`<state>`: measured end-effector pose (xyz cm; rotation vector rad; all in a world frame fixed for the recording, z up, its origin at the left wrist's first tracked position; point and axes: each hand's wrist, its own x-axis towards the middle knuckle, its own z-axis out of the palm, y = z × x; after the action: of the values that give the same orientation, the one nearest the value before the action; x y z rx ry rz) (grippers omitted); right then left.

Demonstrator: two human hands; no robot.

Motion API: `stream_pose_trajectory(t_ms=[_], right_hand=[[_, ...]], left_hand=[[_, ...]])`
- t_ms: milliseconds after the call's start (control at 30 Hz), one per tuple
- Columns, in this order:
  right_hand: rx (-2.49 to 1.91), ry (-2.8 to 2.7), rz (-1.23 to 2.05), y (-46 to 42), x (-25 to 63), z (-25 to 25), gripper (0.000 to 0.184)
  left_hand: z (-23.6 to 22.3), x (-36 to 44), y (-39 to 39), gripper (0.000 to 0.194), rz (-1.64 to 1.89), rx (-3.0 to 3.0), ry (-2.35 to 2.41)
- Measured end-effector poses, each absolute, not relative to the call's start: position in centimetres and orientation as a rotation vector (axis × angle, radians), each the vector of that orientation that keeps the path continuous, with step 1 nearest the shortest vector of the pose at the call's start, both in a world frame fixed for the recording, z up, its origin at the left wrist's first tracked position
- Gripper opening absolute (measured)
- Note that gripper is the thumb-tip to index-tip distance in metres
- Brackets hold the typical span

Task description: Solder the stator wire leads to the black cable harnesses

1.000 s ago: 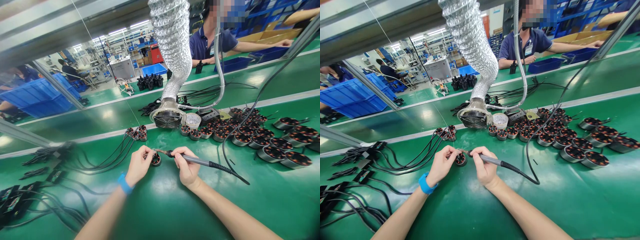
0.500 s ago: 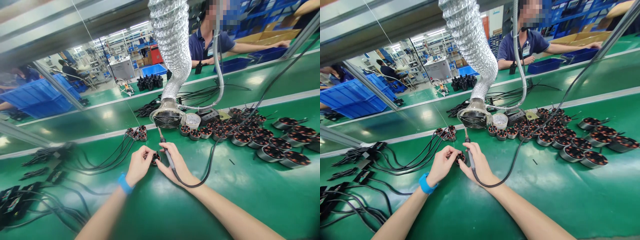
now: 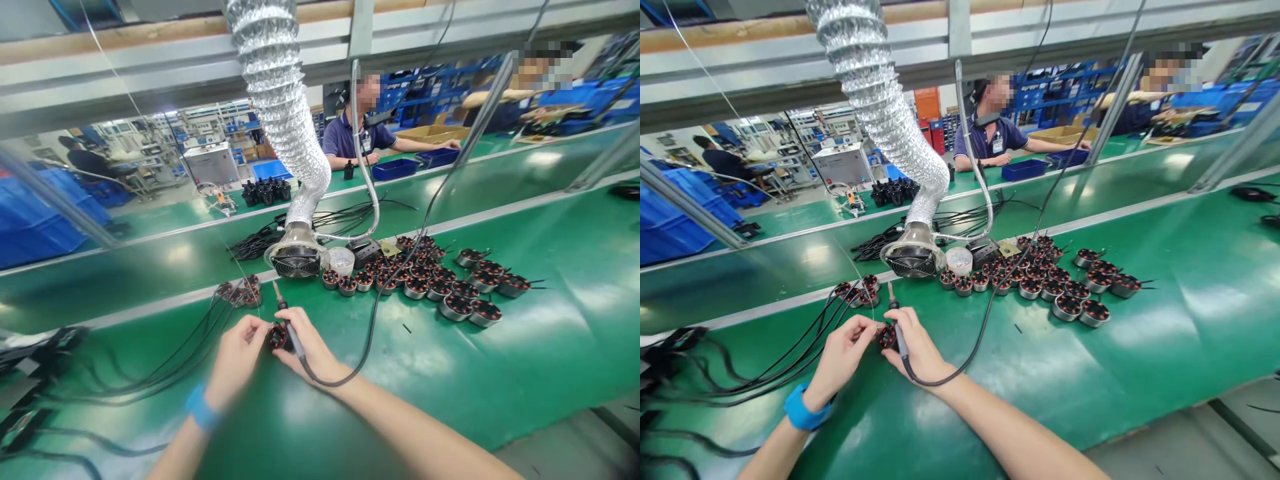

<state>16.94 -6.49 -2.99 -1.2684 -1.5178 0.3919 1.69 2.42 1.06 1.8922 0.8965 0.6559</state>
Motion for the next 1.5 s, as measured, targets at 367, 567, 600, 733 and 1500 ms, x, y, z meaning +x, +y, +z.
stream_pose_trajectory(t_ms=[367, 567, 600, 733, 1500], right_hand=[[-1.399, -1.739, 0.293, -6.3, 19.0, -2.5, 0.056], [-1.375, -1.720, 0.267, -6.2, 19.1, -3.2, 0.049], [-1.361, -1.716, 0.269, -6.1, 19.2, -3.5, 0.048], [-1.353, -1.730, 0.263, -5.3, 19.4, -4.3, 0.041], [-1.323, -1.698, 0.341, -5.8, 18.7, -3.2, 0.053]], left_hand=[[2.5, 1.0, 4.5, 0.028, 0.267, 1.898, 0.849], [2.2, 3.8, 5.5, 0.036, 0.266, 1.933, 0.855], [1.9, 4.1, 5.9, 0.034, 0.274, 1.924, 0.843], [1.5, 4.5, 7.4, 0.021, 0.275, 1.744, 0.759], [1.3, 2.1, 6.9, 0.049, 0.009, 1.594, 0.705]])
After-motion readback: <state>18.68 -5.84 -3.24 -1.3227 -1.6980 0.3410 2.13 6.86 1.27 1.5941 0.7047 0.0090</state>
